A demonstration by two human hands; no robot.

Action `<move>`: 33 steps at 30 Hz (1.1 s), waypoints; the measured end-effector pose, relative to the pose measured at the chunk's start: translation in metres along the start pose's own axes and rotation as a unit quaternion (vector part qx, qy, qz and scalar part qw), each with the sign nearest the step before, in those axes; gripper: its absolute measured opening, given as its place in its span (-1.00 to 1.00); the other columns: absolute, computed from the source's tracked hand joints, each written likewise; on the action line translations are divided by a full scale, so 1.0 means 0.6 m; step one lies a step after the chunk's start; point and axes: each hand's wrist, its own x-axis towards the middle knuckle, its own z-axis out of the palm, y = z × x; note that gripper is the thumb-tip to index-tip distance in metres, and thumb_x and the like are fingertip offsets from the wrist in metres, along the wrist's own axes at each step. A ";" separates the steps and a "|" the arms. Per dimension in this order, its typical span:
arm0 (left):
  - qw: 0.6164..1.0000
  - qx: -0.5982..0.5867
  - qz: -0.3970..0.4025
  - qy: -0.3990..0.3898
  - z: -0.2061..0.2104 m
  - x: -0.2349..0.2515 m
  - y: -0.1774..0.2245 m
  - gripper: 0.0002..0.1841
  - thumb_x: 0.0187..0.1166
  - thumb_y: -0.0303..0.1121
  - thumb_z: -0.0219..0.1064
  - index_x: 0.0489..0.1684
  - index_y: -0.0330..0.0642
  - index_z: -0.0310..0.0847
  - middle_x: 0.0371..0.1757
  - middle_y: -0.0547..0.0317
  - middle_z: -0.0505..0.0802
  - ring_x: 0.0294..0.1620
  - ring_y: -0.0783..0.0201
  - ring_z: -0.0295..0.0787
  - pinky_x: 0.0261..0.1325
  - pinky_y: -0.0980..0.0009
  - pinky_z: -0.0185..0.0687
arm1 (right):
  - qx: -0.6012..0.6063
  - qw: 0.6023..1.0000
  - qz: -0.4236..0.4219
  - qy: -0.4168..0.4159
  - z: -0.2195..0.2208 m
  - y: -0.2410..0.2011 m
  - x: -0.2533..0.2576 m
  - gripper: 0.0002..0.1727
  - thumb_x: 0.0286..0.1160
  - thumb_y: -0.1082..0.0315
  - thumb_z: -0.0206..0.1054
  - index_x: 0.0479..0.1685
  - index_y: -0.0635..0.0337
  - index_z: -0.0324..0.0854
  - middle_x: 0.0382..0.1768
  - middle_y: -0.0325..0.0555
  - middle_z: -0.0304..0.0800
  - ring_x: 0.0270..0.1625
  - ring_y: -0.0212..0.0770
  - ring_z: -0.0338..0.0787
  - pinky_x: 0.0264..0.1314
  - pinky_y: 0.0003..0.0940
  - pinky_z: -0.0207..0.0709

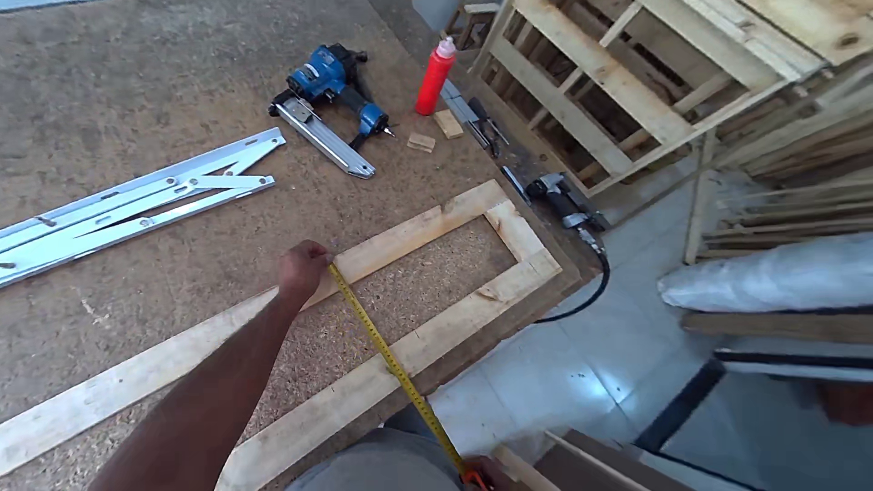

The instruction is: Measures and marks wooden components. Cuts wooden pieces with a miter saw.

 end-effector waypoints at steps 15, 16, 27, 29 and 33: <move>0.995 0.092 0.021 0.020 0.039 0.001 -0.005 -0.72 0.65 -0.05 0.33 0.12 0.07 0.77 -0.04 0.11 0.94 0.08 -0.03 0.87 0.16 -0.34 0.60 | -0.034 0.997 0.032 0.054 0.053 0.033 0.036 -0.43 0.46 -0.04 0.37 0.41 0.04 0.54 0.02 -0.03 0.75 -0.02 -0.11 0.78 0.07 -0.01 0.68; 0.995 0.092 0.021 0.021 0.039 0.000 -0.003 -0.72 0.65 -0.05 0.33 0.12 0.07 0.77 -0.05 0.10 0.93 0.07 -0.04 0.86 0.16 -0.34 0.59 | -0.038 0.997 0.034 0.055 0.053 0.032 0.036 -0.42 0.46 -0.03 0.37 0.42 0.05 0.53 0.04 -0.01 0.75 0.01 -0.10 0.78 0.09 0.00 0.68; 0.992 0.122 0.021 0.039 0.045 0.000 -0.002 -0.70 0.65 0.04 0.30 0.09 0.12 0.78 -0.06 0.11 0.93 0.06 -0.05 0.86 0.11 -0.36 0.58 | -0.052 0.996 0.043 0.052 0.052 0.028 0.036 -0.39 0.48 -0.05 0.36 0.46 0.05 0.51 0.09 0.01 0.74 0.07 -0.08 0.77 0.16 0.01 0.67; 0.989 0.135 0.026 0.048 0.048 0.001 -0.001 -0.68 0.64 0.07 0.32 0.04 0.12 0.81 -0.01 0.08 0.90 0.07 -0.06 0.83 0.11 -0.34 0.57 | -0.053 0.996 0.042 0.050 0.053 0.027 0.035 -0.40 0.48 -0.05 0.36 0.45 0.04 0.52 0.09 0.00 0.74 0.06 -0.08 0.78 0.15 0.01 0.67; 0.986 0.161 0.019 0.034 0.047 0.004 0.004 -0.62 0.66 0.14 0.27 0.03 0.12 0.83 0.14 0.07 0.84 0.20 -0.07 0.78 0.18 -0.33 0.58 | -0.049 0.997 0.043 0.050 0.054 0.028 0.035 -0.40 0.48 -0.07 0.36 0.45 0.03 0.52 0.09 0.00 0.74 0.05 -0.08 0.78 0.13 0.01 0.66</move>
